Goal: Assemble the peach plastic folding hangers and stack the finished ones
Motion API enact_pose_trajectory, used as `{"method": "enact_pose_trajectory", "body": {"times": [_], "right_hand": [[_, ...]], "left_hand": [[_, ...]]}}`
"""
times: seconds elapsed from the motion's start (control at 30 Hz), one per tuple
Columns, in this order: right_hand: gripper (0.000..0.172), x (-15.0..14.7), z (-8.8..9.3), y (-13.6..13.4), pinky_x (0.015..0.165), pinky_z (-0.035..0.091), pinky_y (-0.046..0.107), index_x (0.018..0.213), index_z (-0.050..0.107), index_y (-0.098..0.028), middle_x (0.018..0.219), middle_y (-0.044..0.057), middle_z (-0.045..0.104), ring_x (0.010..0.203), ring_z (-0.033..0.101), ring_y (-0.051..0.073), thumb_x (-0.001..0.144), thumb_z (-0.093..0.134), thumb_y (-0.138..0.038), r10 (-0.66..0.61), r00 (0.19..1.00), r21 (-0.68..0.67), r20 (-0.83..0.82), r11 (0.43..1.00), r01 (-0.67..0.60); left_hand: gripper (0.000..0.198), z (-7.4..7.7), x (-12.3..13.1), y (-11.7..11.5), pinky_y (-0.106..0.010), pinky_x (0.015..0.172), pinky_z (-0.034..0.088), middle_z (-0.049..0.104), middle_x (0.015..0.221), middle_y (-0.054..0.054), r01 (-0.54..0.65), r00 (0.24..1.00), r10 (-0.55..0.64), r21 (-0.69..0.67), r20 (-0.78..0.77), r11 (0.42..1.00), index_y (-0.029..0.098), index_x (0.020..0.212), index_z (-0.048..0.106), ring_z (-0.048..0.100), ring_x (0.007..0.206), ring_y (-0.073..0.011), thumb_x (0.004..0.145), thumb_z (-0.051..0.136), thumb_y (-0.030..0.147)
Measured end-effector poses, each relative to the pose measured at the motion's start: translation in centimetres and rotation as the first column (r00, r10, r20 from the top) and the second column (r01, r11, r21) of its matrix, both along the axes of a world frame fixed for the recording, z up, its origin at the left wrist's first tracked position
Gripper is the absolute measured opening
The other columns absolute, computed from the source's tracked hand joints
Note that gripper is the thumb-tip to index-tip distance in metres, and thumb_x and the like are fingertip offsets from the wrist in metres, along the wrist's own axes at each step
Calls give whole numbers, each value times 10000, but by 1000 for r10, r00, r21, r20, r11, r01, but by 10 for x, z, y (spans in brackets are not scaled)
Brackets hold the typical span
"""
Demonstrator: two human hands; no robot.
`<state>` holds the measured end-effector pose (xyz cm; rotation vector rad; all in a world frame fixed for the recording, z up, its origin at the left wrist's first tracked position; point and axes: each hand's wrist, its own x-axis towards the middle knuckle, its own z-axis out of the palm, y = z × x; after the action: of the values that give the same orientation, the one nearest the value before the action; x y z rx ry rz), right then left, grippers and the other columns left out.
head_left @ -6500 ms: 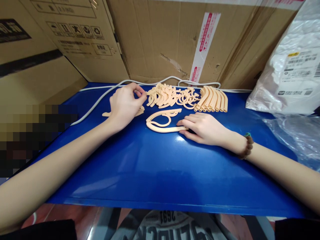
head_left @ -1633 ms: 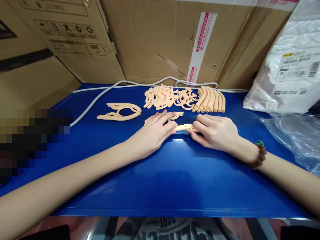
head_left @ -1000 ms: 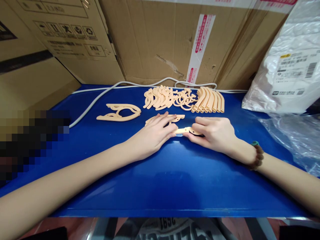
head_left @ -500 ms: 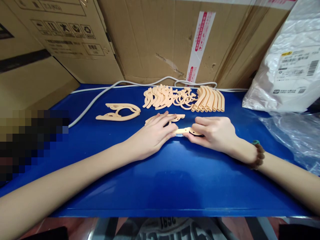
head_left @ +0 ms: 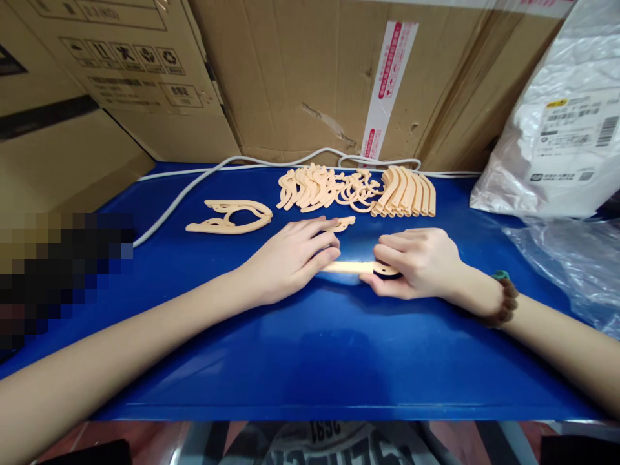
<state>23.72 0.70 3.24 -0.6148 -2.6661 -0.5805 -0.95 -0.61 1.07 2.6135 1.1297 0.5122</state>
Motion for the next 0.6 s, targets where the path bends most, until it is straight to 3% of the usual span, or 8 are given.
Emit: {"method": "enact_pose_trajectory", "body": {"times": [0.2, 0.37, 0.6], "right_hand": [[422, 1, 2, 0, 548, 276, 273, 611, 518, -197, 550, -26, 467, 513, 385, 117, 895, 472, -507, 163, 987, -133, 18, 978, -159], [601, -4, -1, -1, 617, 285, 286, 720, 573, -182, 625, -5, 510, 614, 415, 143, 847, 417, -748, 177, 984, -347, 2, 923, -165], [587, -7, -3, -6, 755, 369, 336, 880, 607, -172, 804, 60, 588, 812, 488, 208, 833, 461, -739, 190, 982, -468, -3, 867, -169]], "left_hand": [[252, 0, -5, 8, -438, 1087, 376, 544, 1389, -53, -70, 992, 71, -13, 101, 997, 248, 1143, 636, 479, 1295, -237, 947, 486, 297], [299, -1, -6, 12, -398, 1034, 443, 655, 1236, -74, -109, 962, 109, -13, 250, 994, 193, 1109, 639, 588, 1179, -246, 860, 644, 361], [282, -6, -5, 12, -399, 1010, 458, 678, 1193, -74, -140, 959, 124, 43, 255, 989, 185, 1061, 643, 622, 1124, -239, 861, 656, 383]]}}
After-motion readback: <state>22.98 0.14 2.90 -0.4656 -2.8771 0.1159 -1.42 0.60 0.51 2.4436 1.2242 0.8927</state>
